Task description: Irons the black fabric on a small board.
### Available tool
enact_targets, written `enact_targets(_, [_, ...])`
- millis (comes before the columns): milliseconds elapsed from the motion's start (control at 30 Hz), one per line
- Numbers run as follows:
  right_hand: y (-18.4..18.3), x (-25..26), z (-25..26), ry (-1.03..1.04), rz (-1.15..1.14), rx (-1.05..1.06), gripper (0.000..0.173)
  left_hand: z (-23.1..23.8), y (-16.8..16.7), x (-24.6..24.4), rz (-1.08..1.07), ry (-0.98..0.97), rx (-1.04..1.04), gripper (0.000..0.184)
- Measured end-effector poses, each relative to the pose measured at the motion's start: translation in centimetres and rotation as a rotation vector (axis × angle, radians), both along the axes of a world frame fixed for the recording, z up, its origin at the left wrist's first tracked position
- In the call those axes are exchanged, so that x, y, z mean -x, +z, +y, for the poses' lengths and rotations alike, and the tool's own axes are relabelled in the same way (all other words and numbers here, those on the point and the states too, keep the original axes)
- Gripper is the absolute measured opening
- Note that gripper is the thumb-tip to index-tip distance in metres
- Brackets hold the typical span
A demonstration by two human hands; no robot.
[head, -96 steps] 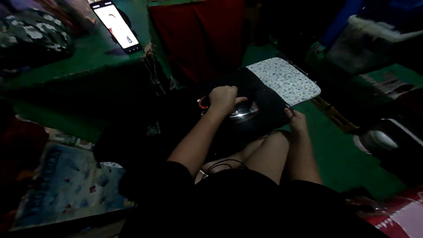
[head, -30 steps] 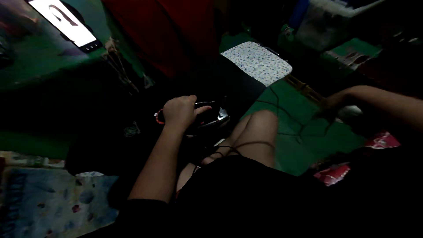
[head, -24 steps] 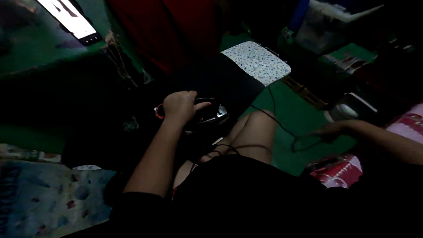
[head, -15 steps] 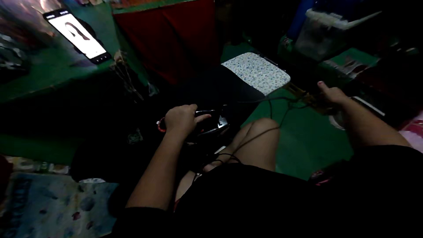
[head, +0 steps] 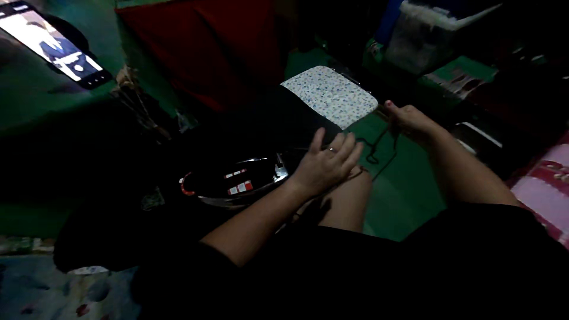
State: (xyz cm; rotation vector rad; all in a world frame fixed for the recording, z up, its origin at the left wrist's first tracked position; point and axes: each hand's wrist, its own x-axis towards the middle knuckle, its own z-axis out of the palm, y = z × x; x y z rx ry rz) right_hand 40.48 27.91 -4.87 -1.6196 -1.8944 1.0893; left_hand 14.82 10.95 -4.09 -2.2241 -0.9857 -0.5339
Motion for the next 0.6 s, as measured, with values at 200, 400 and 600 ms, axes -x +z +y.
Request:
enact_targets(200, [2.0,-1.7,0.1,0.171,0.223,-0.076,0.035,6.6,-1.1,1.1,-0.148,0.125,0.098,0.022])
enact_targets(400, [-7.5,-8.6,3.9,-0.260,-0.144,0.066,0.065,6.1,-0.2,4.7,-0.226,-0.087,-0.210,0.039])
enact_targets(600, [-11.6,-1.8,1.7,0.028,-0.796,0.166,0.078,3.2,-1.2,3.3,-0.024,-0.106,-0.244,0.023])
